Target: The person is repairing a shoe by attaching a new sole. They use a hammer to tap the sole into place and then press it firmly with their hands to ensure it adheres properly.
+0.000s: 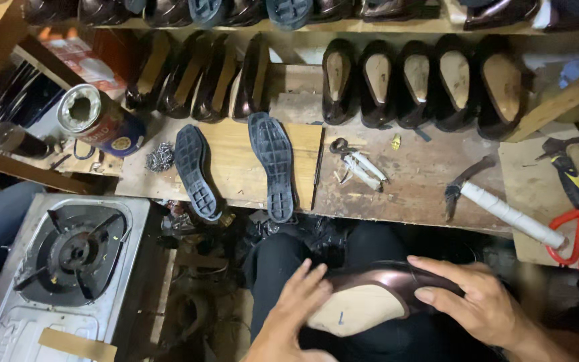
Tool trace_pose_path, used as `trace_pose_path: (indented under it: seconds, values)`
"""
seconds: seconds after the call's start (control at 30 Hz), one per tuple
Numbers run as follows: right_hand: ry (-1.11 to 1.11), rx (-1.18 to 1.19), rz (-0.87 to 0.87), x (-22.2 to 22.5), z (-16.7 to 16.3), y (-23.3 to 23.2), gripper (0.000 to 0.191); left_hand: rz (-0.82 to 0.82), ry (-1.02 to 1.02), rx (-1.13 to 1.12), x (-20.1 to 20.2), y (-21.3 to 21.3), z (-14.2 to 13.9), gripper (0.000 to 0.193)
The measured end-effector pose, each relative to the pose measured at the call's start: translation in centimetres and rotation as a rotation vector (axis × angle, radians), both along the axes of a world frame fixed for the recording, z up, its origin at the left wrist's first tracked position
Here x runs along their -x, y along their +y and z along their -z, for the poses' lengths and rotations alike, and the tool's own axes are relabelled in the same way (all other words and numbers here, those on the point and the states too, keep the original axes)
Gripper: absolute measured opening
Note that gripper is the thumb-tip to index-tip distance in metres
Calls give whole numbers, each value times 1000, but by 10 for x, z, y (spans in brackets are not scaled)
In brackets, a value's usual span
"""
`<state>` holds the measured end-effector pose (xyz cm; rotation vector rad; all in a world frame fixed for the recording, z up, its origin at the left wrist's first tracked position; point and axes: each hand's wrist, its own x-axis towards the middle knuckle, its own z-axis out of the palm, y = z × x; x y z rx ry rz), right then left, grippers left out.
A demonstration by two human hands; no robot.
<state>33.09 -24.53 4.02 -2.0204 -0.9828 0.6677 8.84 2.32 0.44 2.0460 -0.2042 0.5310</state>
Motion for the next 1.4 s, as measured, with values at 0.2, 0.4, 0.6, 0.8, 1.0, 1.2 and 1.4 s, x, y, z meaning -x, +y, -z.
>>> trace_pose_path:
  seconds: [0.2, 0.4, 0.6, 0.8, 1.0, 1.2, 1.4]
  values:
    - [312, -345, 110, -14, 32, 27, 49, -95, 272, 59, -6, -6, 10, 62]
    - [412, -323, 298, 21, 88, 79, 51, -392, 325, 660, -57, 25, -28, 59]
    - [-360, -156, -105, 60, 118, 104, 34, -594, 361, 348, -173, 129, -60, 63]
    - [-439, -94, -195, 48, 109, 119, 35, -762, 525, -132, -304, 197, -53, 66]
    - [-316, 125, -124, 44, 111, 129, 33, -834, 715, -331, -371, 212, -18, 70]
    - [-376, 134, -150, 37, 114, 135, 32, -774, 767, -414, -389, 212, -7, 68]
    - [-430, 91, -144, 37, 120, 135, 27, -739, 701, -363, -385, 214, -5, 63]
